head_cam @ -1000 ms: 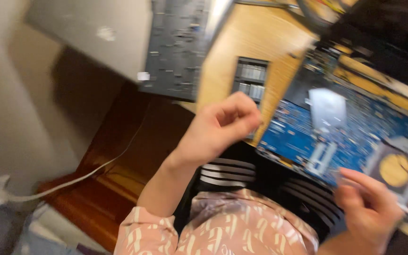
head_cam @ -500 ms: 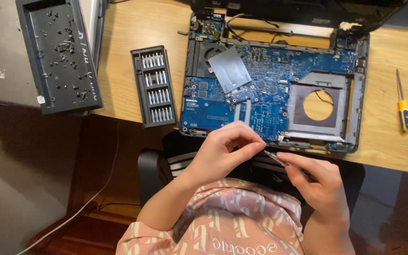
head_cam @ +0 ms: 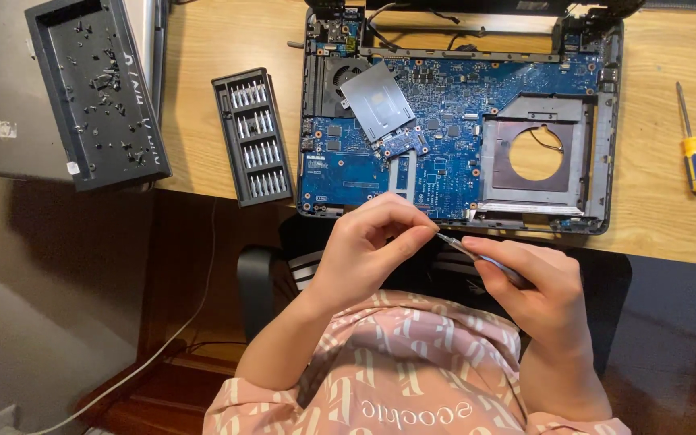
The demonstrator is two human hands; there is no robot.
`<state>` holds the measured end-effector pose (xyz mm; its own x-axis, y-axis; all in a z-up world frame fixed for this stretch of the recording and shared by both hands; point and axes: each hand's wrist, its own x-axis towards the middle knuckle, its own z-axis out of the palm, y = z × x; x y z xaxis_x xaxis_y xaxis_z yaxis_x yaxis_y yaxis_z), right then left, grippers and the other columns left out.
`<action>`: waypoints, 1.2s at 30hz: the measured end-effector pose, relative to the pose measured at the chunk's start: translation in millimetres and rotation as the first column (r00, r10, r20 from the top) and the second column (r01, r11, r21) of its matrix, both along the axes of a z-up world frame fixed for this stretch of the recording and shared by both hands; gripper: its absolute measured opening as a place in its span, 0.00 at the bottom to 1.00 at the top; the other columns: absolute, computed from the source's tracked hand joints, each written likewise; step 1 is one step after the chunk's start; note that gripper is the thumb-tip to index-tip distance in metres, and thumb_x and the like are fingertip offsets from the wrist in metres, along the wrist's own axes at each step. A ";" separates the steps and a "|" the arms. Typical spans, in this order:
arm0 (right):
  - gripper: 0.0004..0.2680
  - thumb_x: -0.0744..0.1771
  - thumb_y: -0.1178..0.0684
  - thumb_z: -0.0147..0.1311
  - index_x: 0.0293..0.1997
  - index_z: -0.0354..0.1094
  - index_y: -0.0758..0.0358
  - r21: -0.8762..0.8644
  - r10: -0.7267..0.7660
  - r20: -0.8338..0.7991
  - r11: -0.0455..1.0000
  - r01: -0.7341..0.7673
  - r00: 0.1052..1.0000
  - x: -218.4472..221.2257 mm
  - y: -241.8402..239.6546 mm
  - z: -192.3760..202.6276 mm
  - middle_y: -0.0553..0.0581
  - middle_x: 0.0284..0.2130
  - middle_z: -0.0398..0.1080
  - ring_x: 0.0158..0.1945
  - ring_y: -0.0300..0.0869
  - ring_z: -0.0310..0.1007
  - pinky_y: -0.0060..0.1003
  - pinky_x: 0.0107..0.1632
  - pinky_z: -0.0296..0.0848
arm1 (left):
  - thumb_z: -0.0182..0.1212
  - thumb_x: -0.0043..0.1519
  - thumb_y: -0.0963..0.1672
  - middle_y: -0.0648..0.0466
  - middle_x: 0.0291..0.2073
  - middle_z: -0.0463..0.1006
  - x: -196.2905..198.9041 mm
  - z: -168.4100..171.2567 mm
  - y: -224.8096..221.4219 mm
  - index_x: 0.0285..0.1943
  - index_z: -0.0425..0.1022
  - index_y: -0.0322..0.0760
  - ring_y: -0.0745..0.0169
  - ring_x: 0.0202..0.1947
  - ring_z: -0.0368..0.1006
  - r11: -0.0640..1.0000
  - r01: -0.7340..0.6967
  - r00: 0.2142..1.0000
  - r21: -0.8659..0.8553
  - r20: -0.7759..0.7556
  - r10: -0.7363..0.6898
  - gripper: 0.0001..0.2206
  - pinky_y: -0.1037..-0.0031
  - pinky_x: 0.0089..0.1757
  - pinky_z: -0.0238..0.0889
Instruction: Disassembling a laptop to remove and inspect internal hardware components including the motherboard and storage brackets.
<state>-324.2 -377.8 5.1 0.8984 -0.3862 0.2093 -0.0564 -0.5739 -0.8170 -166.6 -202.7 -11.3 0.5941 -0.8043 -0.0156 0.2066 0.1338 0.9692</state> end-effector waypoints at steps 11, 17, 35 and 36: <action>0.11 0.63 0.63 0.63 0.49 0.76 0.63 -0.072 0.050 0.030 0.996 -0.048 0.998 5.3 2.7 10.1 0.52 0.21 0.66 0.23 0.35 0.64 0.30 0.29 0.62 | 0.67 0.64 0.39 0.54 0.39 0.78 0.4 19.8 -1.2 0.45 0.79 0.31 0.70 0.36 0.70 0.988 -0.124 0.896 0.087 0.437 0.074 0.04 0.79 0.39 0.65; 0.10 0.62 0.63 0.65 0.46 0.76 0.66 0.006 0.001 0.064 1.000 -0.001 0.998 2.6 5.7 2.6 0.52 0.21 0.66 0.22 0.34 0.63 0.30 0.28 0.61 | 0.67 0.64 0.38 0.54 0.40 0.78 -2.7 12.4 -1.2 0.47 0.80 0.32 0.68 0.38 0.71 0.994 -0.106 0.911 0.029 0.404 0.085 0.05 0.78 0.40 0.66; 0.09 0.66 0.63 0.62 0.51 0.74 0.66 -0.003 -0.083 0.171 0.996 0.084 0.982 -17.5 -14.7 -19.1 0.59 0.39 0.77 0.37 0.38 0.78 0.27 0.41 0.73 | 0.67 0.67 0.41 0.50 0.50 0.77 114.8 5.9 -22.9 0.57 0.78 0.39 0.51 0.54 0.73 0.950 -0.251 0.380 0.183 0.922 -0.077 0.10 0.62 0.54 0.69; 0.09 0.66 0.64 0.62 0.50 0.74 0.67 -0.017 -0.101 0.161 0.994 0.105 0.982 -19.1 -15.4 -20.3 0.59 0.40 0.78 0.39 0.38 0.79 0.27 0.43 0.74 | 0.68 0.65 0.45 0.46 0.57 0.74 125.8 12.5 -29.5 0.60 0.76 0.38 0.45 0.61 0.66 0.949 -0.180 0.285 0.258 0.937 -0.201 0.16 0.55 0.56 0.64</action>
<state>-343.3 -393.2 -15.2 0.8083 -0.4676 0.3578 0.0138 -0.5925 -0.8055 -40.8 -232.2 1.2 0.3286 -0.8789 0.3459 -0.8777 -0.1489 0.4555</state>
